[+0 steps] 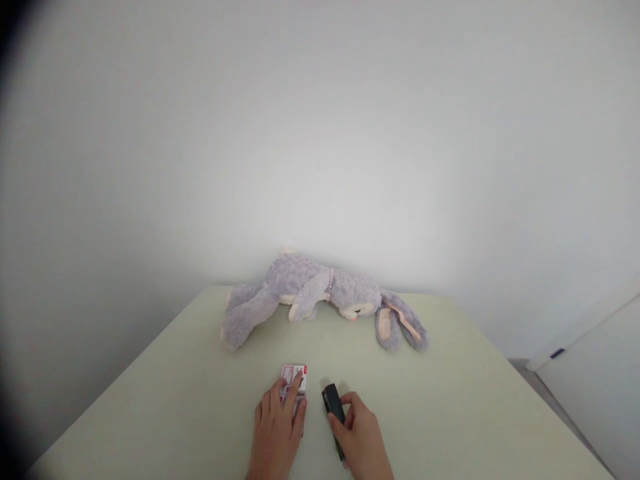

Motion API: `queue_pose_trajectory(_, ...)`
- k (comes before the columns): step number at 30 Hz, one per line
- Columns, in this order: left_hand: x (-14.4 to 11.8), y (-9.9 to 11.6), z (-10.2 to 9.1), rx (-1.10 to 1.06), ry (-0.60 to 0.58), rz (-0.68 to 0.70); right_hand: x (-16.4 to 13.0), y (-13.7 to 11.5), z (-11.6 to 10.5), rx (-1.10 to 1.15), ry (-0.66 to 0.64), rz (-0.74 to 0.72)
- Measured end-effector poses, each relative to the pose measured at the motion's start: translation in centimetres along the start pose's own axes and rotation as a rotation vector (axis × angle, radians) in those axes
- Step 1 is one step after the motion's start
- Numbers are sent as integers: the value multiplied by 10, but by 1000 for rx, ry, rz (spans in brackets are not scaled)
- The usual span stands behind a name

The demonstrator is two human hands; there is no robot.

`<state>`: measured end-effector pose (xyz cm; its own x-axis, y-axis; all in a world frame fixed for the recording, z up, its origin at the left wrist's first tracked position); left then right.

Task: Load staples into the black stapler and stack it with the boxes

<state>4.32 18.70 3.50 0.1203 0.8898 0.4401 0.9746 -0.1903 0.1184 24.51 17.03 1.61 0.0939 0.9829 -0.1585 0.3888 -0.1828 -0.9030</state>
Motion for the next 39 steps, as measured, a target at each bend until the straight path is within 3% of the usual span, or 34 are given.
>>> queue_pose_trajectory(3,-4,-6,0,9,-3,9,0,11,21,230,-140,96)
queue_pose_trajectory(6,-13,-18,-2,30,-6,1,1,6,48,360,-172,26)
queue_pose_trajectory(10,-27,-41,-7,61,-22,-11,3,-7,105,503,-242,-1)
queue_pose_trajectory(15,-36,-97,-14,139,-34,-79,5,-40,172,567,-331,-52)
queue_pose_trajectory(21,-31,-176,-18,240,-74,-108,15,-78,232,549,-356,-68)
queue_pose_trajectory(26,-21,-204,-24,274,-77,-107,22,-94,257,540,-321,-42)
queue_pose_trajectory(30,-19,-209,-48,241,11,-139,19,-89,242,538,-233,-26)
queue_pose_trajectory(32,-22,-210,-66,211,92,-214,15,-76,215,513,-128,-46)
queue_pose_trajectory(34,-26,-200,-77,141,143,-249,9,-58,174,425,25,-121)
queue_pose_trajectory(36,-27,-170,-73,22,128,-171,0,-42,127,269,166,-245)
queue_pose_trajectory(39,-30,-102,-44,-118,12,73,-11,-19,76,-14,194,-378)
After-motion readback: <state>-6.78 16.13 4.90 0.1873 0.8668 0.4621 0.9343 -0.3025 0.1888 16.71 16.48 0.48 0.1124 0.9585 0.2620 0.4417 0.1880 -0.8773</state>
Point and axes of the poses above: each hand's wrist, its own x-axis towards the middle knuckle, its own z-axis out of the palm, y = z × x, the point moved 8 cm from there along x, towards the middle knuckle, and after that the axes turned 9 degrees about x, right-handed, at the moved point
